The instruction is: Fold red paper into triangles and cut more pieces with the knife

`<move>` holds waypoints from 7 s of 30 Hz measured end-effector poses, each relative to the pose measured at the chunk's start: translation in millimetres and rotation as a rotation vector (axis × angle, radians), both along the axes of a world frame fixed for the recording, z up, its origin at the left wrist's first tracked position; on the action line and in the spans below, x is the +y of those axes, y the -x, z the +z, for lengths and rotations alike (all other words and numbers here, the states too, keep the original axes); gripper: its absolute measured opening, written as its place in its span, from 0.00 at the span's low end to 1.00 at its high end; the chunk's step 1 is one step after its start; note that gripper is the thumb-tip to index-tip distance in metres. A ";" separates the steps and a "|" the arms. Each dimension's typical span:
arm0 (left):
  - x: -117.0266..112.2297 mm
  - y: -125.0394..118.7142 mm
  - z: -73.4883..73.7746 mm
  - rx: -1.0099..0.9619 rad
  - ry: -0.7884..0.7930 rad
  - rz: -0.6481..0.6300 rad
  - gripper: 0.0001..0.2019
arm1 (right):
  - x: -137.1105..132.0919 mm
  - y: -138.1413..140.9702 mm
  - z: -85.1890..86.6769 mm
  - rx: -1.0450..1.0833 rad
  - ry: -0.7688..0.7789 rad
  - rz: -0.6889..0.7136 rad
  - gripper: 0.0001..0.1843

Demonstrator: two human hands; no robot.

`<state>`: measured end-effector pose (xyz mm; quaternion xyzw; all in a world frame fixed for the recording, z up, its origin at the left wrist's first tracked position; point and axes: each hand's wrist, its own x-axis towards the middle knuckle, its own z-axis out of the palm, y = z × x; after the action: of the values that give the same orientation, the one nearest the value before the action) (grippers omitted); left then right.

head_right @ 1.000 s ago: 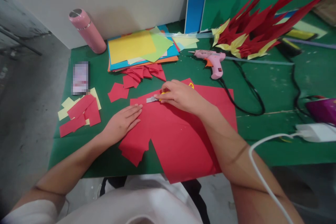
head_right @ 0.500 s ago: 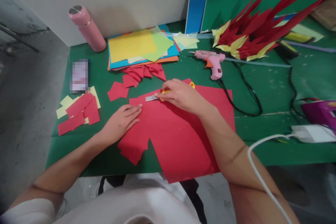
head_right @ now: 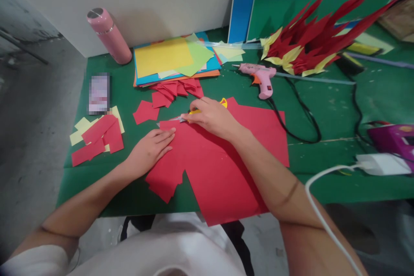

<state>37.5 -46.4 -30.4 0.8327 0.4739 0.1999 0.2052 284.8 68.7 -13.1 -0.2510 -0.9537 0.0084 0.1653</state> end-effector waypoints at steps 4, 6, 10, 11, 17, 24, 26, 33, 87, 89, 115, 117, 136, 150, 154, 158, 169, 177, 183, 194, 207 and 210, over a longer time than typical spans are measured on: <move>0.0 -1.7 6.2 0.105 -0.033 -0.084 0.14 | 0.1 3.9 -3.3 0.009 0.006 -0.003 0.20; 0.1 -2.4 9.1 0.191 -0.081 -0.113 0.15 | -0.6 7.2 -5.0 0.011 0.012 -0.007 0.21; 0.3 -1.7 8.7 0.261 -0.141 -0.123 0.16 | -1.0 13.5 -6.5 0.016 0.007 -0.015 0.20; 0.3 -1.5 7.8 0.259 -0.143 -0.122 0.16 | -0.5 13.7 -5.9 0.014 0.003 -0.019 0.20; 0.4 -4.0 10.8 0.252 -0.170 -0.141 0.15 | 5.3 -4.6 4.5 0.059 0.009 -0.048 0.19; 5.2 1.0 16.4 0.136 -0.180 -0.094 0.16 | 8.3 -36.5 9.0 0.096 0.056 -0.131 0.19; 6.6 2.6 14.8 0.132 -0.175 -0.083 0.16 | 10.3 -43.1 8.1 0.080 0.054 -0.184 0.19; 3.9 -0.6 15.6 0.196 -0.089 0.010 0.17 | 6.1 -32.5 6.6 0.065 0.027 -0.219 0.18; 33.0 44.0 19.9 -0.215 -0.300 0.638 0.28 | -39.2 30.1 3.2 0.712 0.793 -0.198 0.20; 12.3 27.1 32.4 -0.111 -0.254 0.516 0.30 | -35.4 27.5 2.9 0.765 0.751 -0.252 0.16; -12.7 -9.8 20.8 0.216 -0.044 -0.578 0.24 | -21.8 19.1 -2.8 0.957 0.820 -0.357 0.08; 1.7 -13.5 20.5 0.182 -0.013 -0.656 0.25 | -21.9 18.7 -3.1 0.961 0.832 -0.354 0.08; 36.4 1.3 19.4 -0.045 0.044 -0.045 0.16 | -20.9 14.3 -8.8 1.015 0.744 -0.315 0.15; 41.6 -35.4 19.2 -1.210 0.633 0.434 0.29 | -26.2 16.8 -9.1 0.563 0.087 -0.065 0.10; 35.7 -31.4 14.9 -1.157 0.648 0.362 0.30 | -35.2 19.0 -11.8 0.455 -0.004 -0.107 0.11; 38.0 -25.4 9.3 -1.100 0.617 0.307 0.27 | -39.2 20.1 -10.3 0.479 -0.017 -0.106 0.08; 44.1 -20.3 2.8 -1.188 0.604 0.360 0.22 | -18.9 8.2 -3.8 0.648 0.336 -0.127 0.05; 42.3 -22.9 6.7 -1.272 0.693 0.396 0.22 | -22.2 10.7 2.3 0.762 0.427 -0.226 0.07; 40.3 -24.0 8.8 -1.288 0.691 0.431 0.21 | -22.2 10.0 3.6 0.912 0.527 -0.346 0.13; 40.1 -25.0 9.4 -1.278 0.658 0.427 0.19 | -23.2 5.8 -1.1 0.831 0.738 -0.164 0.11; 31.1 -26.3 14.9 -1.067 0.436 0.309 0.21 | -25.9 11.4 2.6 0.785 0.709 -0.208 0.09; 31.7 -27.8 16.9 -1.021 0.455 0.348 0.19 | -27.3 14.1 0.3 0.798 0.723 -0.241 0.08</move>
<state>65.3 -14.7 -13.5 0.4759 0.4759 0.4996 0.5454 270.7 41.4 -12.8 -0.3763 -0.7180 0.4108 0.4172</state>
